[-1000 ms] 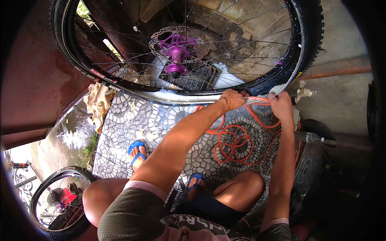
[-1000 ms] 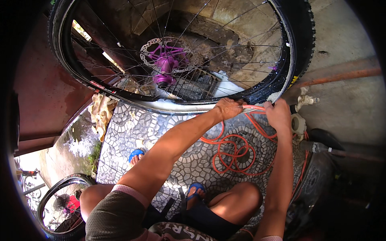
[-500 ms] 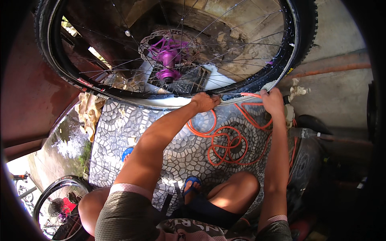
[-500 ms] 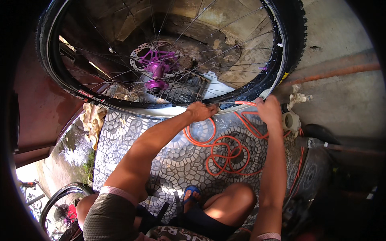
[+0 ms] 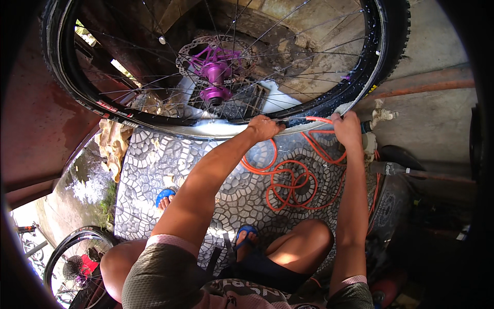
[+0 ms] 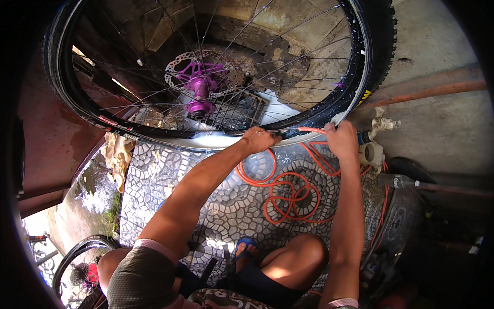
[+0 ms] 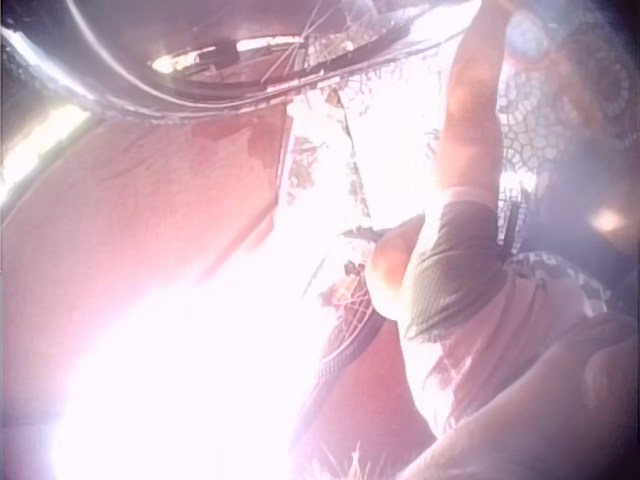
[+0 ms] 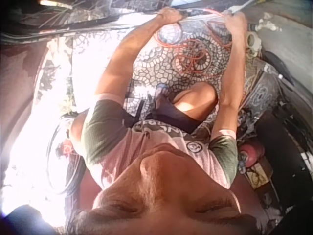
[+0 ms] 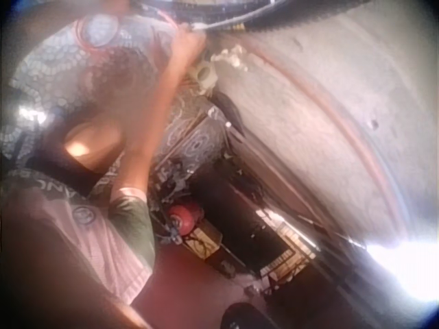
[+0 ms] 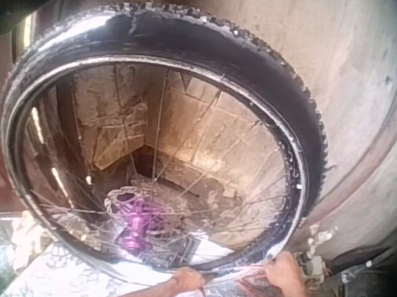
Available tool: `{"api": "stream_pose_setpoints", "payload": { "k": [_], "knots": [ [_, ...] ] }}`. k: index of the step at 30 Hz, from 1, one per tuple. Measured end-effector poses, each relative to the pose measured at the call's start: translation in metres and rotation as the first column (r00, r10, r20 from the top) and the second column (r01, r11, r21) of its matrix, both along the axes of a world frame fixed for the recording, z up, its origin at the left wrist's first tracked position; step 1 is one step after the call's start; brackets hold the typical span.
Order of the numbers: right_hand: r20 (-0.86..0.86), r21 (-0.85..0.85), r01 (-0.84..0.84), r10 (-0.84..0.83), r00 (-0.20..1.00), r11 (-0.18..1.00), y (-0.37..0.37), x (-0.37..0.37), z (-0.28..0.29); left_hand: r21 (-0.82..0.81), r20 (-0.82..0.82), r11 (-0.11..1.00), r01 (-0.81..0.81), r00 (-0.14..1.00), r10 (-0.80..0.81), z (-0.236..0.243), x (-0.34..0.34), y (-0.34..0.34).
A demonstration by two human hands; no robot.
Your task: The person removes a bicycle tire from the rim using tire levers, then re-seats the tire bead onto the rim by hand and with tools. The person works on a single wheel placed on a tiled floor.
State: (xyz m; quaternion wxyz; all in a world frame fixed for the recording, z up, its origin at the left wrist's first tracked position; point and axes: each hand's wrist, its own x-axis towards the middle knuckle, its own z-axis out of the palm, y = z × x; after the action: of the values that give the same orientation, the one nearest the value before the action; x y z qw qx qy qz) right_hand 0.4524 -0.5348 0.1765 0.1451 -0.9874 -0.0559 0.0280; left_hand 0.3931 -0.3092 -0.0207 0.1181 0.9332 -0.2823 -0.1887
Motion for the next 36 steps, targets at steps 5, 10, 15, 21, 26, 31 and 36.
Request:
{"api": "stream_pose_setpoints", "payload": {
  "k": [5,10,15,21,26,31,36],
  "knots": [
    [-0.017,0.030,-0.009,0.009,1.000,1.000,0.007,0.005,0.000,-0.139,0.074,0.987,-0.084,0.993,0.095,-0.041,-0.008,0.013],
    [0.017,0.049,-0.013,0.012,1.000,0.999,0.012,0.004,0.007,-0.147,0.216,0.976,0.163,0.968,-0.129,-0.053,-0.022,0.050],
    [-0.031,-0.024,0.032,-0.032,0.999,0.999,0.001,0.002,0.008,-0.041,-0.096,0.997,0.059,0.993,-0.062,-0.019,-0.018,0.033],
    [-0.020,0.017,-0.003,0.003,1.000,1.000,0.006,0.002,0.009,0.001,-0.033,1.000,-0.019,0.999,0.019,-0.037,-0.030,0.047],
    [0.014,0.040,-0.013,0.013,1.000,0.999,0.000,0.000,0.005,0.124,-0.049,0.992,0.024,0.999,-0.018,-0.031,-0.030,0.051],
    [-0.044,-0.213,0.066,-0.077,0.996,0.975,0.013,-0.019,0.014,0.128,-0.053,0.988,-0.084,0.994,0.091,-0.023,-0.041,0.053],
    [-0.174,-0.295,-0.154,0.106,0.979,0.943,0.065,-0.060,0.007,0.046,0.013,0.988,-0.148,0.989,0.147,-0.022,-0.042,0.066]
  ]
}}
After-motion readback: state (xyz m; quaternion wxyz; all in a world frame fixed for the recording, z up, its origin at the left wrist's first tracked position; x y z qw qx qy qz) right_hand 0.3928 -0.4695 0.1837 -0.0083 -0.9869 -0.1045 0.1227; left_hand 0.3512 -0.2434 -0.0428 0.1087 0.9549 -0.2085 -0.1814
